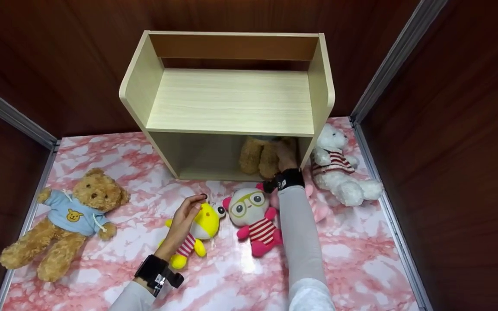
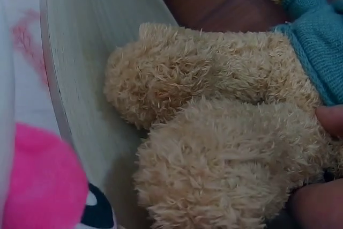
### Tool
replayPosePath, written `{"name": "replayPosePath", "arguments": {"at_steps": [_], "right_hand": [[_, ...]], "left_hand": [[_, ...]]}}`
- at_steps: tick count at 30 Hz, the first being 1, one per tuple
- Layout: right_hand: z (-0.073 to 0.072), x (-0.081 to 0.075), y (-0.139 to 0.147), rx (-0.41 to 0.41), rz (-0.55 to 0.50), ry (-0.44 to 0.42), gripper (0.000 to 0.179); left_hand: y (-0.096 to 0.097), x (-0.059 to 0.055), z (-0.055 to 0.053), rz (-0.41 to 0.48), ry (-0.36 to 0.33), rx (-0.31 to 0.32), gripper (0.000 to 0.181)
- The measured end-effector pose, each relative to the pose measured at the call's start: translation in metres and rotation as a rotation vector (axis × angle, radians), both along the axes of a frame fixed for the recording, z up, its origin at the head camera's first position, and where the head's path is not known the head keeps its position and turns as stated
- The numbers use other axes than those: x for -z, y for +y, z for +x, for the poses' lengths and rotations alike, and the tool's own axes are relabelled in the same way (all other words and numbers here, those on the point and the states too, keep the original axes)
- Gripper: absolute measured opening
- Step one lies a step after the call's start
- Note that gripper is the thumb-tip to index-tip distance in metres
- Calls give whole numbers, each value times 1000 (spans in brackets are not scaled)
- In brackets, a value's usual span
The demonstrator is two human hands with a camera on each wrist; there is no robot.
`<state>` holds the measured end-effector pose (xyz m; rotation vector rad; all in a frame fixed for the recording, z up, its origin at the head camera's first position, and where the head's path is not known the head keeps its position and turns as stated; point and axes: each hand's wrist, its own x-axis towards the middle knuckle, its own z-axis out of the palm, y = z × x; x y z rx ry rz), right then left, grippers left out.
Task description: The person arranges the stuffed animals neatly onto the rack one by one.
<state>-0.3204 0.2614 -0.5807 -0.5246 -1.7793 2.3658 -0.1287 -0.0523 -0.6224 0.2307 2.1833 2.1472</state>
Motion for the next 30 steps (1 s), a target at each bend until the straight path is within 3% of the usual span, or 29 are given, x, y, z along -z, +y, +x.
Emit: {"name": "replayPosePath", "arguments": {"at_steps": [8, 12, 15, 19, 22, 24, 28, 29, 30], "right_hand": [[3, 6, -1, 31, 144, -58, 26], [2, 12, -5, 63, 125, -74, 23], [0, 16, -8, 84, 151, -101, 33], [4, 18, -9, 84, 230, -128, 58], [9, 17, -10, 50, 319, -131, 66], [12, 18, -12, 38, 320, -126, 67], [13, 28, -9, 16, 419, -81, 62], [8, 43, -2, 5, 417, -11, 57], [10, 44, 0, 0, 497, -1, 50]], "left_hand": [[1, -6, 1, -7, 9, -16, 36], [1, -25, 7, -6, 6, -12, 34], [2, -37, 8, -8, 19, -17, 32], [4, -38, 8, 4, 31, -24, 31], [4, -39, 9, 10, 30, -20, 31], [3, -38, 9, 8, 28, -16, 32], [2, -37, 11, 2, 22, -9, 33], [2, -36, 11, -1, 22, -7, 32], [2, -36, 11, -2, 23, -6, 32]]}}
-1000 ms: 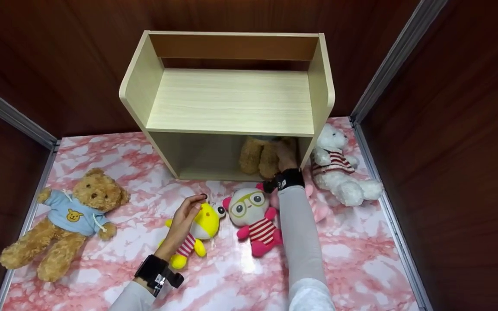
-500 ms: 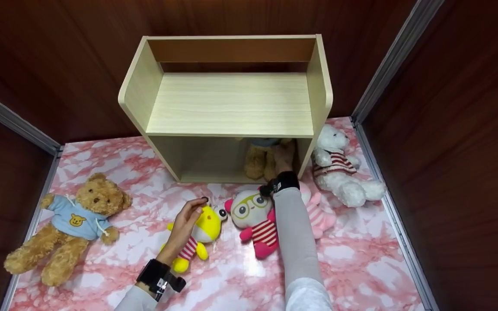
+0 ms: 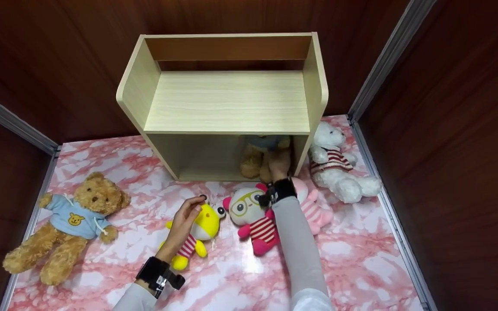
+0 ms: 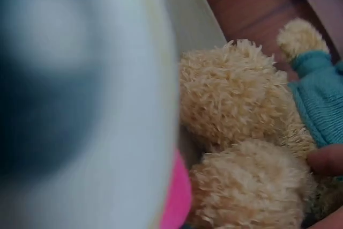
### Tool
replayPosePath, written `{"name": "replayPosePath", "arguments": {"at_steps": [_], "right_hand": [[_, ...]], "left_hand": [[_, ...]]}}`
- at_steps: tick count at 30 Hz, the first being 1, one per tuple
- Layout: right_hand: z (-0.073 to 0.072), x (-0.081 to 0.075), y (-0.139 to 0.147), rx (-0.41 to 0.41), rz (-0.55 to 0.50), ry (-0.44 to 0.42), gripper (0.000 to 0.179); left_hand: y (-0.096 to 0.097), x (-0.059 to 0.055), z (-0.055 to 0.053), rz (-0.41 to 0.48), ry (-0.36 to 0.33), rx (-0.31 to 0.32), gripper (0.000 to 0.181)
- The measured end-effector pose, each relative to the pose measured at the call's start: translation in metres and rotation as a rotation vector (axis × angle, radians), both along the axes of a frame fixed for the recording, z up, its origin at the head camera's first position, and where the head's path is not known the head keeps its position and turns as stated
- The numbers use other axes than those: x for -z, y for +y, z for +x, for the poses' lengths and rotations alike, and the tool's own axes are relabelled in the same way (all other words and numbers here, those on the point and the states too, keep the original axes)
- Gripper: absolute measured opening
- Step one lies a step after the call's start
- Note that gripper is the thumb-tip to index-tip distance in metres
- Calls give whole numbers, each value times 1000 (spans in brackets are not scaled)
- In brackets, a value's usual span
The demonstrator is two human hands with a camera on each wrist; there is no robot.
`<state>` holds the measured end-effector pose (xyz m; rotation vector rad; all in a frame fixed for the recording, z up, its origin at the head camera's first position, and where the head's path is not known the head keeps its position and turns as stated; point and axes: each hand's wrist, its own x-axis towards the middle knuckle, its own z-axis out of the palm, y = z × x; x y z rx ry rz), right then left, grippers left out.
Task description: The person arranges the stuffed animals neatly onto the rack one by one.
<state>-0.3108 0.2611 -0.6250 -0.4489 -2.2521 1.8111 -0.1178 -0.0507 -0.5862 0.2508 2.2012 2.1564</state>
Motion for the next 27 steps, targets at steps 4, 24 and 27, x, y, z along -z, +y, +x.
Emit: {"name": "replayPosePath", "arguments": {"at_steps": [4, 24, 27], "right_hand": [[19, -8, -2, 1, 168, 55, 40], [72, -38, -49, -484, 1095, -49, 61], [71, -36, -43, -475, 1089, -50, 61]], "left_hand": [[0, 0, 0, -3, 2, -3, 31], [-1, -1, 2, -15, 26, -1, 29], [1, 0, 1, -8, 38, -5, 28]]}}
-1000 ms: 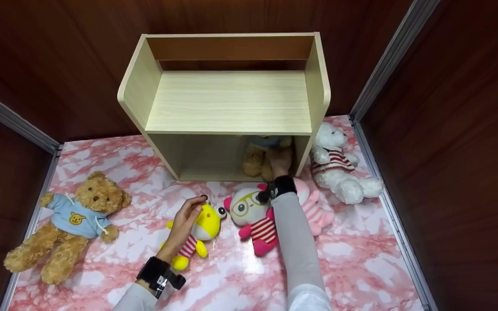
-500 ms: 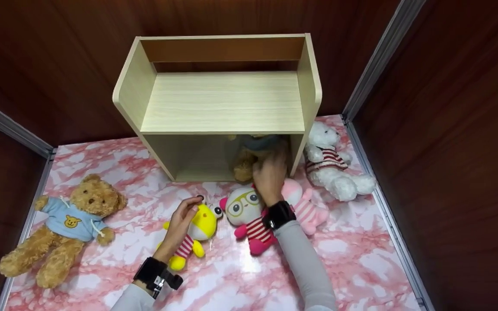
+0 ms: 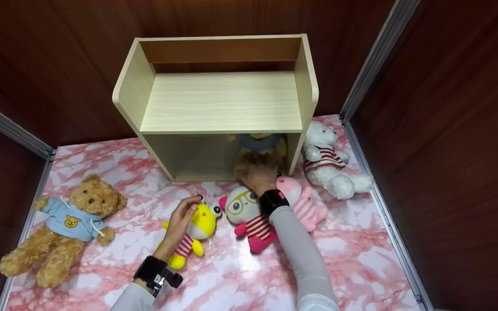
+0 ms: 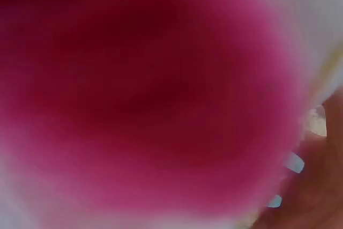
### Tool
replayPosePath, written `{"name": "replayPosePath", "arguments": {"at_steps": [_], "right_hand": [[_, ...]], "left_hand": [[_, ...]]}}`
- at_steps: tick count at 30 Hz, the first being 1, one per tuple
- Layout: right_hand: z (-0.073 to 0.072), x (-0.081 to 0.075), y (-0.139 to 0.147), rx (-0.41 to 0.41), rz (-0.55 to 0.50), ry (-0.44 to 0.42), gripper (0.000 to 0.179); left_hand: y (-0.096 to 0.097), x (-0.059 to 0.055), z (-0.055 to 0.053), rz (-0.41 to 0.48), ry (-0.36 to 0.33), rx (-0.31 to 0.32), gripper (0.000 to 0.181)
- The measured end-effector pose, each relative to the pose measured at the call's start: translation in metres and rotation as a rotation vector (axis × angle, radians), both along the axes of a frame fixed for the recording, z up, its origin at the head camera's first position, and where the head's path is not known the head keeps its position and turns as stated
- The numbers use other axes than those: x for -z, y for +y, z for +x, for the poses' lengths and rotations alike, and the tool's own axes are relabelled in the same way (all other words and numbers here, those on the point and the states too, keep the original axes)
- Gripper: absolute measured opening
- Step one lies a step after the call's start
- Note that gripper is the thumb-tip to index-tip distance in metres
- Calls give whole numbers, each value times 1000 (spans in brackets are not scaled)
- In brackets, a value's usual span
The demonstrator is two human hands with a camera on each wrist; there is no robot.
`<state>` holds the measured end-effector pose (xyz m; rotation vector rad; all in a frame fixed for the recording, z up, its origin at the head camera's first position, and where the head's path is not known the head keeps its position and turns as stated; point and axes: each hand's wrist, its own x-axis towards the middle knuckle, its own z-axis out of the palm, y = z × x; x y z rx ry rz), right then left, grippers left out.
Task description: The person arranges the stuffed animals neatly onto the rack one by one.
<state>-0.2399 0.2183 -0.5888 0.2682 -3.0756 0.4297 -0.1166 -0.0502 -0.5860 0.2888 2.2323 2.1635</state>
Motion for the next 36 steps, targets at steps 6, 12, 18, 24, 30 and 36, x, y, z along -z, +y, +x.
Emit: {"name": "replayPosePath", "arguments": {"at_steps": [6, 12, 18, 24, 30, 36], "right_hand": [[1, 5, 4, 16, 1, 82, 54], [6, 4, 4, 6, -2, 34, 55], [18, 0, 8, -38, -24, 198, 56], [37, -5, 15, -84, -69, 412, 53], [61, -28, 26, -77, -137, 357, 49], [90, -59, 62, -76, -212, 373, 44]], "left_hand": [[0, 30, -11, -4, -19, -25, 29], [-8, 13, -4, 20, -15, -27, 34], [-31, -6, -5, -156, 88, -71, 38], [-61, -14, -10, -376, 46, -93, 42], [-84, -11, -12, -448, -36, -88, 44], [-98, -3, -10, -427, -58, -79, 43]]}}
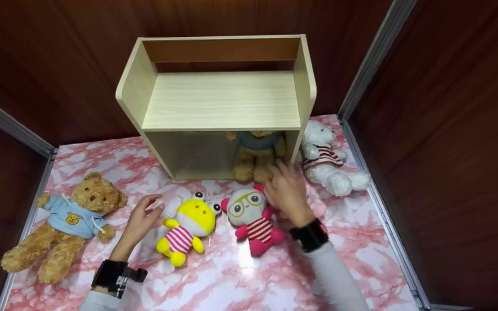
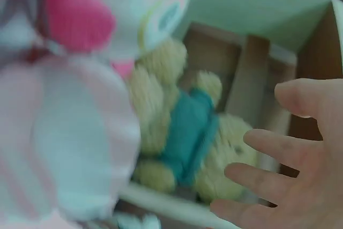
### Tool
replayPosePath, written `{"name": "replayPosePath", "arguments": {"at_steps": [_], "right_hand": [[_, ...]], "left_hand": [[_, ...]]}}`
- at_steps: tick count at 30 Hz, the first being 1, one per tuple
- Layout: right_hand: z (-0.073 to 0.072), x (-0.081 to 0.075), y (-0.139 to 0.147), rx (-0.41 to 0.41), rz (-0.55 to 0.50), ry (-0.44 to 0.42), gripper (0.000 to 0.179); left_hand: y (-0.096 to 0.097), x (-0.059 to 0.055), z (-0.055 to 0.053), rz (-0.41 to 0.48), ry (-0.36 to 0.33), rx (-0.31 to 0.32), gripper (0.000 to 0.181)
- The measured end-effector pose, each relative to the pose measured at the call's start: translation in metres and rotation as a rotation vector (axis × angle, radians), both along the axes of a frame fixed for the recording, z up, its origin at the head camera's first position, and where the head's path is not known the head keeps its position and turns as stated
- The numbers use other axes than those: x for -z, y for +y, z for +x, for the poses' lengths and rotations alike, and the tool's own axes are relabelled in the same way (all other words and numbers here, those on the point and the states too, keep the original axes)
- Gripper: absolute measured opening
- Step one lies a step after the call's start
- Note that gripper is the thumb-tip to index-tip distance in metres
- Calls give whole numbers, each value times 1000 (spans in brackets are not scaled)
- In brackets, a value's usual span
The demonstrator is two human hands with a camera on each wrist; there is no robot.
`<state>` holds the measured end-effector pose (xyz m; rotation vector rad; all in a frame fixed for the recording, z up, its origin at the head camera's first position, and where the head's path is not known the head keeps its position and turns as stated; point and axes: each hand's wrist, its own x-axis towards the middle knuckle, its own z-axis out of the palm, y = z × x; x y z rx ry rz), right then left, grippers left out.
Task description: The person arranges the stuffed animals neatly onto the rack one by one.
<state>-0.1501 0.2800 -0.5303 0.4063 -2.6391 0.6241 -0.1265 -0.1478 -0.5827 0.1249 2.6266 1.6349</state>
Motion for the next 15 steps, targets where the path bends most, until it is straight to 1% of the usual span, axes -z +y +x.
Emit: {"name": "replayPosePath", "arguments": {"at_steps": [2, 6, 10, 13, 15], "right_hand": [[6, -9, 15, 27, -12, 3, 44], [11, -19, 46, 134, -32, -8, 44], [5, -16, 72, 236, -23, -8, 49], [-2, -10, 87, 283, 2, -15, 54], [-6, -6, 94, 307, 19, -39, 56]], "left_hand": [[-4, 2, 1, 1, -11, -12, 44], [-8, 3, 1, -6, -22, -31, 44], [-8, 3, 1, -5, -29, -47, 44], [-7, 3, 1, 8, -40, -55, 44], [-6, 3, 1, 18, -47, -57, 44]]}}
